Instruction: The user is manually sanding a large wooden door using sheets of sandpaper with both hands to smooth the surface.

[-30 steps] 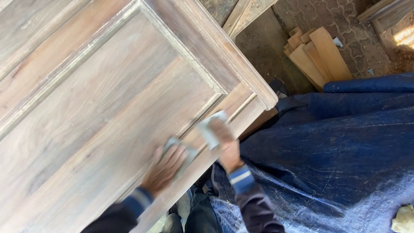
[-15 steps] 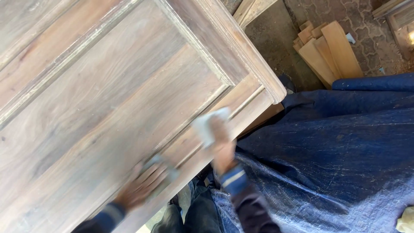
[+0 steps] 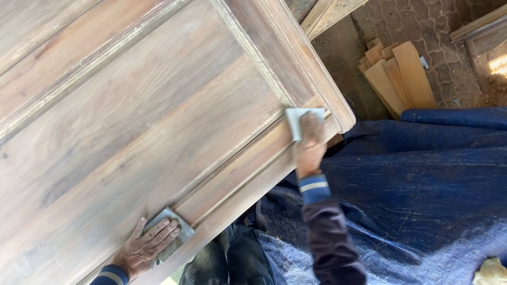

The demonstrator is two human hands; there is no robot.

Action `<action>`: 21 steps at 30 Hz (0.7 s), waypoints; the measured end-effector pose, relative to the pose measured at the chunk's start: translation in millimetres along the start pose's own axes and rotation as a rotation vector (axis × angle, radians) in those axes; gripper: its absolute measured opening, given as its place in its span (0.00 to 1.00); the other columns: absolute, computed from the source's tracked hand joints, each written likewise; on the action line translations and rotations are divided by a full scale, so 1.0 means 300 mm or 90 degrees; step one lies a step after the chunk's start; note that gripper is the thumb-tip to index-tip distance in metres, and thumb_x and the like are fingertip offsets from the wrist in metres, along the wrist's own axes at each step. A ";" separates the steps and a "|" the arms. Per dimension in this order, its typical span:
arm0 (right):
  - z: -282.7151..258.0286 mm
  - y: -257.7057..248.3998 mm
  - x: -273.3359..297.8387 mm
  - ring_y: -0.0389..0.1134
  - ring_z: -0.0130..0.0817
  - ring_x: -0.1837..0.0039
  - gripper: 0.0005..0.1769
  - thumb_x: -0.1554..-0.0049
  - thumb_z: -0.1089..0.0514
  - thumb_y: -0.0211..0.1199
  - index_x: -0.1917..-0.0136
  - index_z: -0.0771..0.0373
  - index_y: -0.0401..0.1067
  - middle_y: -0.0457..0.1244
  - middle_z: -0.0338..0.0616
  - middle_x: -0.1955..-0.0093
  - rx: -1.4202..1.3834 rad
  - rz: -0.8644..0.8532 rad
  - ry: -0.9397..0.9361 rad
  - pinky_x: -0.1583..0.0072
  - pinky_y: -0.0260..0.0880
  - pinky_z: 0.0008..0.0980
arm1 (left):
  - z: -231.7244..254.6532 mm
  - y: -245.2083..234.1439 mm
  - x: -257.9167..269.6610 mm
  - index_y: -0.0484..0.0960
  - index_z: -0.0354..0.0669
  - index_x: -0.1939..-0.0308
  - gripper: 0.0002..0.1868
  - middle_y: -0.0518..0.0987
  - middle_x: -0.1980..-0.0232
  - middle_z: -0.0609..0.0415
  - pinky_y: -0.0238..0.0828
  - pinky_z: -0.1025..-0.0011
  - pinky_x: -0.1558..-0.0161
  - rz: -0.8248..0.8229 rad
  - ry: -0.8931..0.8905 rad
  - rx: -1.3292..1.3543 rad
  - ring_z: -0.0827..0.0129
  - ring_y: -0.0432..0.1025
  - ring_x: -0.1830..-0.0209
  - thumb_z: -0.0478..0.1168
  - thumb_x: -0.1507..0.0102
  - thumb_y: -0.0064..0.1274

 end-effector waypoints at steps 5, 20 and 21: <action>-0.627 -0.226 0.367 0.52 0.47 0.21 0.35 0.39 0.55 0.65 0.24 0.64 0.57 0.55 0.56 0.24 -0.559 -0.290 -0.003 0.21 0.52 0.47 | -0.003 -0.003 -0.011 0.50 0.58 0.24 0.39 0.46 0.19 0.62 0.20 0.43 0.24 -0.032 0.001 -0.059 0.70 0.37 0.19 0.45 0.42 0.36; -0.150 -0.043 0.016 0.64 0.52 0.24 0.25 0.40 0.65 0.65 0.29 0.68 0.68 0.65 0.60 0.30 -0.276 -0.089 0.005 0.25 0.65 0.44 | -0.001 -0.003 -0.011 0.52 0.53 0.22 0.31 0.50 0.19 0.58 0.26 0.43 0.22 0.145 0.039 -0.066 0.67 0.42 0.18 0.56 0.27 0.21; -0.283 -0.147 0.053 0.63 0.57 0.28 0.32 0.44 0.58 0.68 0.31 0.77 0.67 0.63 0.67 0.33 -0.357 -0.136 -0.014 0.27 0.64 0.48 | -0.009 0.011 -0.014 0.53 0.53 0.22 0.30 0.50 0.19 0.56 0.28 0.41 0.22 0.134 0.037 -0.080 0.66 0.42 0.18 0.54 0.27 0.21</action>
Point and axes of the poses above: each hand's wrist, its own x-axis away from the middle knuckle, its own y-axis out of the palm, z = x × y, the point moved 4 cm from there along -x, towards the middle knuckle
